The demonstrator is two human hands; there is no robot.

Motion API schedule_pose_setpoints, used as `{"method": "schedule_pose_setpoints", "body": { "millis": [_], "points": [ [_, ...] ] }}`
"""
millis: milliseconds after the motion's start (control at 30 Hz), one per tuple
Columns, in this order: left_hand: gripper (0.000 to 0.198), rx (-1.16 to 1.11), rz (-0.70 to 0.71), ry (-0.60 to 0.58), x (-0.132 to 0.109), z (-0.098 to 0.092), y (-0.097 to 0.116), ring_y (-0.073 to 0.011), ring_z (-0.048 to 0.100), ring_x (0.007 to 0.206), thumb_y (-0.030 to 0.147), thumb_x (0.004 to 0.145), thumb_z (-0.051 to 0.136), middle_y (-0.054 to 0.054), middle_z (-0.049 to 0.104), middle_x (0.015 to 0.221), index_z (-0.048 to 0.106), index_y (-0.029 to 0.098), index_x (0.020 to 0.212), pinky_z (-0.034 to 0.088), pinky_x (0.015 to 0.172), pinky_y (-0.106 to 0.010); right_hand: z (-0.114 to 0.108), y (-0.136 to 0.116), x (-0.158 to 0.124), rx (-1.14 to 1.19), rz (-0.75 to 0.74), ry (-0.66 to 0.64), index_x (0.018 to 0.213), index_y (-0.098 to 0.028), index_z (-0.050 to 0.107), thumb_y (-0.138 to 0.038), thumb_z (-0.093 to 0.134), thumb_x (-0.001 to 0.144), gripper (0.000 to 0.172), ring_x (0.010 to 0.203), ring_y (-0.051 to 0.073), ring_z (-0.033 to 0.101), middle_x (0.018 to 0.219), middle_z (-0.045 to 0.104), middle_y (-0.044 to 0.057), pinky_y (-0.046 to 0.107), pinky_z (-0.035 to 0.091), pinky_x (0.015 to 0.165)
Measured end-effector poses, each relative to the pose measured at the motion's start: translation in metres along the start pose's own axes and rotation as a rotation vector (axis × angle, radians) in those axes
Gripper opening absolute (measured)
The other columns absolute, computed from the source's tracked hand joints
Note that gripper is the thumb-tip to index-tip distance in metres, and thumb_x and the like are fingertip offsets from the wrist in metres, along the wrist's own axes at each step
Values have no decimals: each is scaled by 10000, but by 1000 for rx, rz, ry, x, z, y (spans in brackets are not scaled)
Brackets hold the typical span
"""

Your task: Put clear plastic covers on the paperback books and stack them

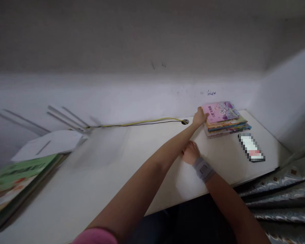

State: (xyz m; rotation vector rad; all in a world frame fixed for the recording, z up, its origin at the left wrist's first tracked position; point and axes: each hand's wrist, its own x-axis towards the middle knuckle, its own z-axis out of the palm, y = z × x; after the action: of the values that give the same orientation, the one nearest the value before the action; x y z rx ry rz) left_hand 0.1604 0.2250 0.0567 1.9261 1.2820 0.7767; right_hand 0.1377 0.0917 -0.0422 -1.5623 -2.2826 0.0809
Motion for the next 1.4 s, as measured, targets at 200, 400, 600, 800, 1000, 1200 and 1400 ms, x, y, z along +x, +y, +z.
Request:
{"method": "schedule_pose_setpoints", "body": {
  "millis": [200,400,600,800,1000,1200,1400],
  "points": [
    [263,130,293,8,-79,-70,-29,-231,555,1066,312,898,471,-135,603,1132,577,168,1090,381,943,-344,-8,-3,-3,6,-11,51,1162,-197,593,-249,499,868,313,1149,230,492,1220,572,110,379,375,983],
    [249,620,118,87,-185,-186,-124,-279,520,1093,278,892,427,-141,608,1123,652,190,949,392,942,-388,0,4,-5,-11,-56,68,1174,-188,591,-247,466,878,326,1179,237,479,1256,562,123,402,382,992],
    [399,863,-515,173,-240,-258,-198,-376,420,1221,354,858,469,-239,467,1312,543,90,1147,387,927,-463,10,10,-8,-43,-80,95,1174,-182,594,-256,447,882,335,1175,244,489,1252,567,133,414,389,985],
    [341,807,-522,89,-259,-262,-216,-285,575,1053,379,836,480,-195,600,1158,616,113,998,427,846,-330,14,14,-10,-75,-123,109,1168,-151,602,-262,423,894,345,1162,252,503,1241,574,151,406,395,987],
    [310,765,-541,196,-261,-273,-200,-294,631,929,290,871,388,-171,682,944,663,157,923,447,774,-348,11,16,-10,-79,-117,135,1162,-165,607,-266,424,892,341,1153,251,517,1229,588,147,413,406,981],
    [391,640,-391,286,-260,-243,-144,-275,650,883,235,880,422,-123,695,882,501,193,1261,458,777,-362,5,-19,-14,3,-94,158,1291,-134,492,-322,444,890,446,1190,280,500,1260,563,179,462,399,993],
    [229,-248,30,252,-267,-192,-51,-161,655,686,283,843,515,-15,663,726,643,191,1010,512,720,-285,-12,-114,-31,260,-45,321,1485,-120,-9,-446,537,840,906,1370,311,273,1485,288,200,500,339,1061]
  ]
}}
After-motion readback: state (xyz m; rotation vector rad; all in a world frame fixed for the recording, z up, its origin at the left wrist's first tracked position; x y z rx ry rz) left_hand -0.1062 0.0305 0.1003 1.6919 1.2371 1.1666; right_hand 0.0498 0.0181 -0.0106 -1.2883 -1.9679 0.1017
